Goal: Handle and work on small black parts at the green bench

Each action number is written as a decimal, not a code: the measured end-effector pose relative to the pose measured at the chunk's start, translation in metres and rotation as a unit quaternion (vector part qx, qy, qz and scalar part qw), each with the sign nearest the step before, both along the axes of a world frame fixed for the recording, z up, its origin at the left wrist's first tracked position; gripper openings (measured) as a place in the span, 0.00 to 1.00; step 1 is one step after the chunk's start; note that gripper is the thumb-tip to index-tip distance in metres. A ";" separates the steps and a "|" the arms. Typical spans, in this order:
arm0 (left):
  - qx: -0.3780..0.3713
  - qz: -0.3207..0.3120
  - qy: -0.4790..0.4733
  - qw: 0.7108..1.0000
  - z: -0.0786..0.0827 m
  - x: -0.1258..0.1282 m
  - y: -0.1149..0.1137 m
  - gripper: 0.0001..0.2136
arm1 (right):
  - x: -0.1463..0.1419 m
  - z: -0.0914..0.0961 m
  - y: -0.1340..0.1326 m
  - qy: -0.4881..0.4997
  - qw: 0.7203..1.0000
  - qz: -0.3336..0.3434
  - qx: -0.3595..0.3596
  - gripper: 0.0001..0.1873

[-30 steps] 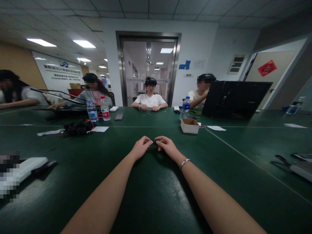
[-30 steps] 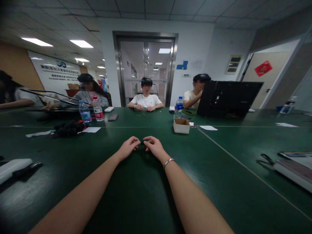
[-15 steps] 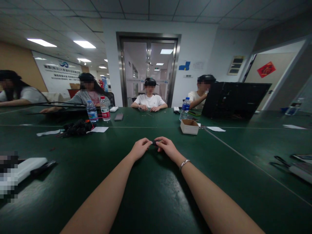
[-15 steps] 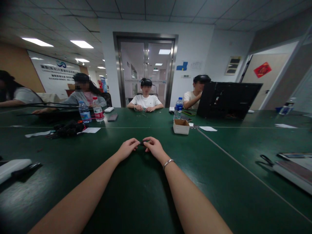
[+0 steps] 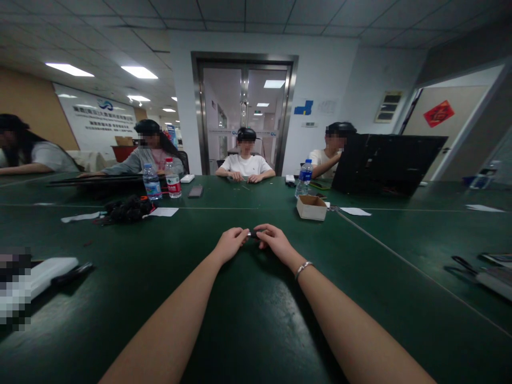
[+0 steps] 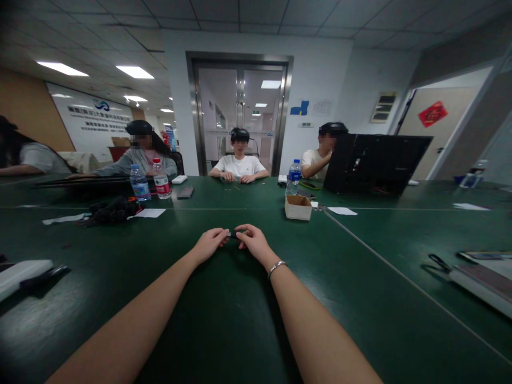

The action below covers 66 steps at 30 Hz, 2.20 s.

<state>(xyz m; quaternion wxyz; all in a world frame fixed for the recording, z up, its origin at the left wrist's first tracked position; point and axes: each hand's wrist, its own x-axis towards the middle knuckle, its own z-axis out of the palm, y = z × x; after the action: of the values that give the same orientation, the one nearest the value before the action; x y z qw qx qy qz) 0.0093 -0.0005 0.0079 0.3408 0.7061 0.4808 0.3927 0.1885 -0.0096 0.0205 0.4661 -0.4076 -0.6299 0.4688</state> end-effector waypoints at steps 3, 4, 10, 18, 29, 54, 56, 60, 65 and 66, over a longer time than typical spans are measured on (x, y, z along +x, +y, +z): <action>-0.006 0.003 0.004 1.000 0.001 0.001 0.000 0.23 | 0.000 0.000 0.000 0.000 1.000 0.000 -0.001 0.12; -0.011 0.003 -0.002 1.000 0.002 0.001 -0.001 0.23 | 0.000 0.001 0.000 0.001 1.000 -0.001 -0.003 0.12; -0.017 -0.011 -0.040 0.999 0.008 0.001 -0.008 0.15 | 0.001 0.001 0.000 0.005 1.000 -0.002 -0.008 0.12; -0.011 0.004 -0.011 1.000 0.005 0.001 -0.004 0.21 | 0.000 -0.001 0.001 -0.001 1.000 0.001 0.001 0.12; -0.018 0.010 -0.015 1.000 0.003 0.002 -0.004 0.23 | 0.000 -0.001 0.001 -0.006 1.000 -0.004 -0.001 0.12; 0.061 0.020 0.098 0.993 0.008 0.004 -0.011 0.27 | -0.009 0.007 -0.020 -0.367 0.895 -0.027 0.251 0.11; 0.056 0.026 0.104 0.993 0.007 0.005 -0.012 0.28 | -0.011 0.009 -0.023 -0.403 0.874 -0.024 0.270 0.09; 0.054 0.037 0.096 0.993 0.006 0.006 -0.013 0.29 | -0.009 0.014 -0.024 -0.437 0.853 -0.030 0.283 0.07; 0.020 0.029 0.080 0.996 0.009 0.003 -0.017 0.29 | 0.032 0.028 -0.013 -0.403 0.882 -0.139 0.200 0.11; 0.010 0.026 0.077 0.997 0.010 0.002 -0.017 0.29 | 0.049 0.029 -0.011 -0.401 0.885 -0.161 0.173 0.12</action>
<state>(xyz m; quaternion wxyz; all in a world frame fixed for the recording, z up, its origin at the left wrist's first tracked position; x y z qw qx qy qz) 0.0115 -0.0178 0.0175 0.2853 0.7246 0.5201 0.3508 0.2371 -0.0211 0.0500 0.3056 -0.5700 -0.7597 0.0673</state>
